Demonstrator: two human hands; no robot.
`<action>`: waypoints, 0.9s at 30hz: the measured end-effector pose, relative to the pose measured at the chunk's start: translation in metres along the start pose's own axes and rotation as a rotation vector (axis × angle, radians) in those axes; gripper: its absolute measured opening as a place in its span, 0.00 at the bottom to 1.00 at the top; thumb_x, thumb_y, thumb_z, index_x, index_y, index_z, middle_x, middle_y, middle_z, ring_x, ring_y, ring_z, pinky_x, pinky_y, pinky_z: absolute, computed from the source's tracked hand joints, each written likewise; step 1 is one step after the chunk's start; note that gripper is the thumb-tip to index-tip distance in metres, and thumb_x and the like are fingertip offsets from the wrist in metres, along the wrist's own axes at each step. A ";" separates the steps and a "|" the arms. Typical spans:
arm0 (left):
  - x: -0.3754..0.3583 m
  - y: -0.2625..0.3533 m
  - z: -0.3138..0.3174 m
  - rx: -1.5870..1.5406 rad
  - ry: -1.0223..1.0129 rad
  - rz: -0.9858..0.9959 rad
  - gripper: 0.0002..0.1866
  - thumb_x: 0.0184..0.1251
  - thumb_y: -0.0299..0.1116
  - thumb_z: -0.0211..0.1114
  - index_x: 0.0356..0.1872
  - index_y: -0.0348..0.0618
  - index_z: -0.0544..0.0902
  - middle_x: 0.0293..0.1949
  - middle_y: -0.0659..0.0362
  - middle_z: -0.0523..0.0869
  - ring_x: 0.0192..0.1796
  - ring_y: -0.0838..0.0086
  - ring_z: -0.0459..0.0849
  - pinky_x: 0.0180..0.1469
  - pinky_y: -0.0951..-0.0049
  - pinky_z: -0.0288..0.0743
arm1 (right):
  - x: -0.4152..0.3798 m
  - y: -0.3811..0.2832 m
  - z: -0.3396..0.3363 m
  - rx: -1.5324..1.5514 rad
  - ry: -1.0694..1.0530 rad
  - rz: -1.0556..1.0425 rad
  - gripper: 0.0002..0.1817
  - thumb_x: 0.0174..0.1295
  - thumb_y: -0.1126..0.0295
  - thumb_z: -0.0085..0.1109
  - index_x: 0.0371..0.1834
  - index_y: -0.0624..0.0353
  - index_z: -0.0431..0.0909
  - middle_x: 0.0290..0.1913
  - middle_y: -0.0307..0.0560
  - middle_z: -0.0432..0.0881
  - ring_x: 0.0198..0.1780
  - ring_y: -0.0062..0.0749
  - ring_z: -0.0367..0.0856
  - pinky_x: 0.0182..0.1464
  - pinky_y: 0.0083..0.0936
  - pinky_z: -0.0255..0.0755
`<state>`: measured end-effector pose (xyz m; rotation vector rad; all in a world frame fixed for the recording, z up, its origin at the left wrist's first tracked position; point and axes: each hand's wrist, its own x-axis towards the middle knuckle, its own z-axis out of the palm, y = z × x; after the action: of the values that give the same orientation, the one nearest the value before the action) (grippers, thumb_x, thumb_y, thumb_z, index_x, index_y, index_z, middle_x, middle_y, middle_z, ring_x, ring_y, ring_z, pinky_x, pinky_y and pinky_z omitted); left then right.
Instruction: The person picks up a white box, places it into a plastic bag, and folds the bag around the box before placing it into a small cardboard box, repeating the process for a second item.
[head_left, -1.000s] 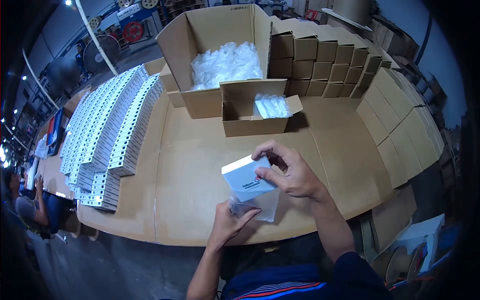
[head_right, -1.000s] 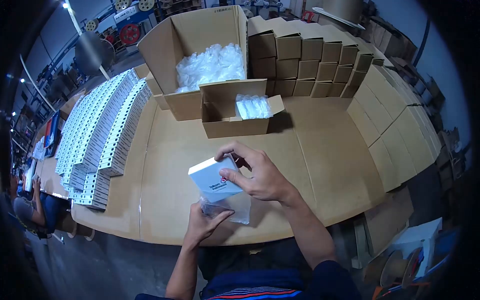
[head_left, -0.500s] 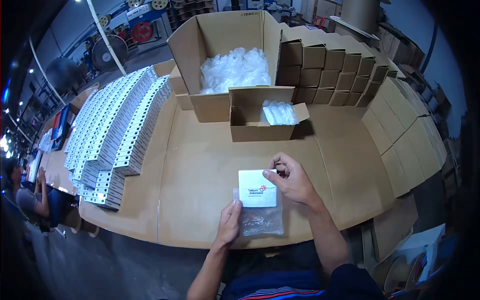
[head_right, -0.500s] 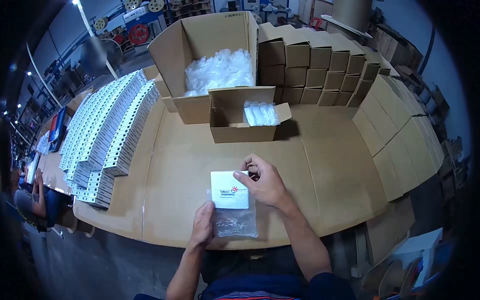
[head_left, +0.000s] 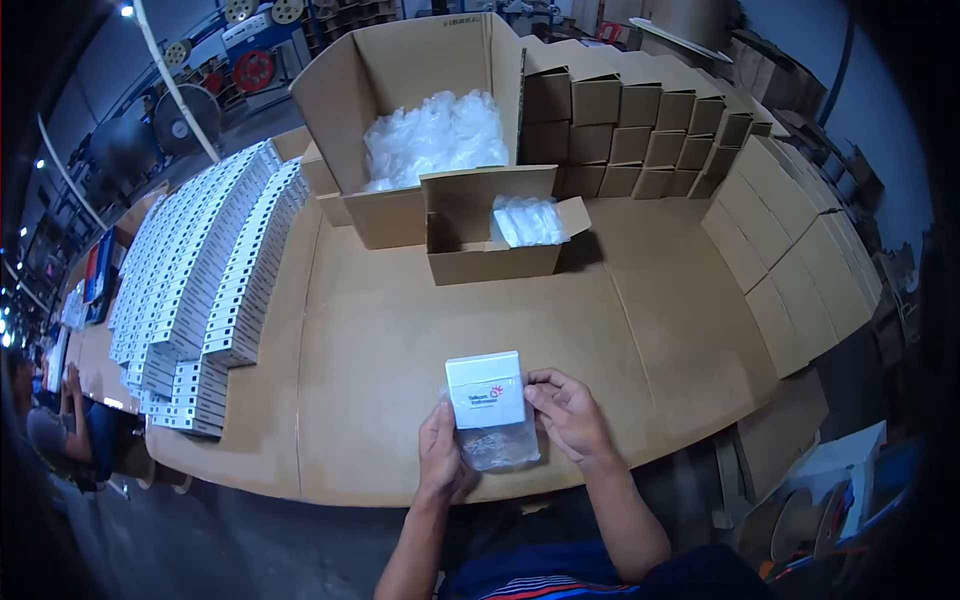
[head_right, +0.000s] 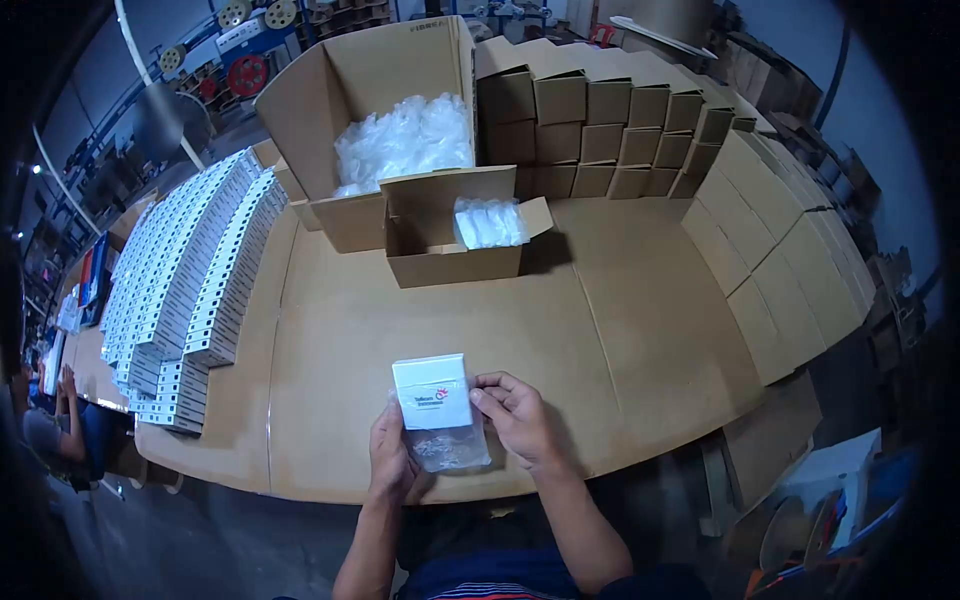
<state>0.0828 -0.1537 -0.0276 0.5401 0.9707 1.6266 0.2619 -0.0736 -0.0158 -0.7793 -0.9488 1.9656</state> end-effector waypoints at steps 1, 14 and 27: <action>0.002 -0.003 -0.003 0.050 0.001 0.023 0.25 0.89 0.41 0.43 0.62 0.27 0.77 0.55 0.51 0.87 0.56 0.69 0.86 0.63 0.66 0.78 | 0.000 -0.001 0.007 0.030 0.033 -0.067 0.09 0.74 0.77 0.60 0.54 0.67 0.79 0.45 0.43 0.87 0.44 0.21 0.85 0.51 0.18 0.78; 0.009 0.023 0.009 0.228 -0.163 0.321 0.33 0.88 0.50 0.42 0.79 0.33 0.59 0.66 0.42 0.79 0.66 0.57 0.81 0.71 0.56 0.72 | -0.002 -0.010 0.028 0.084 -0.161 -0.288 0.18 0.73 0.69 0.63 0.61 0.65 0.73 0.63 0.60 0.81 0.64 0.36 0.79 0.68 0.32 0.71; -0.007 0.037 0.019 0.308 -0.139 0.081 0.15 0.83 0.30 0.56 0.63 0.35 0.79 0.57 0.56 0.84 0.57 0.73 0.83 0.58 0.73 0.81 | -0.003 0.000 0.024 -0.414 -0.165 -0.388 0.09 0.68 0.82 0.64 0.50 0.67 0.80 0.54 0.50 0.85 0.56 0.28 0.82 0.61 0.26 0.76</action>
<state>0.0787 -0.1564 0.0141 0.9001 1.1126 1.4954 0.2450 -0.0836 -0.0025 -0.6008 -1.5132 1.5296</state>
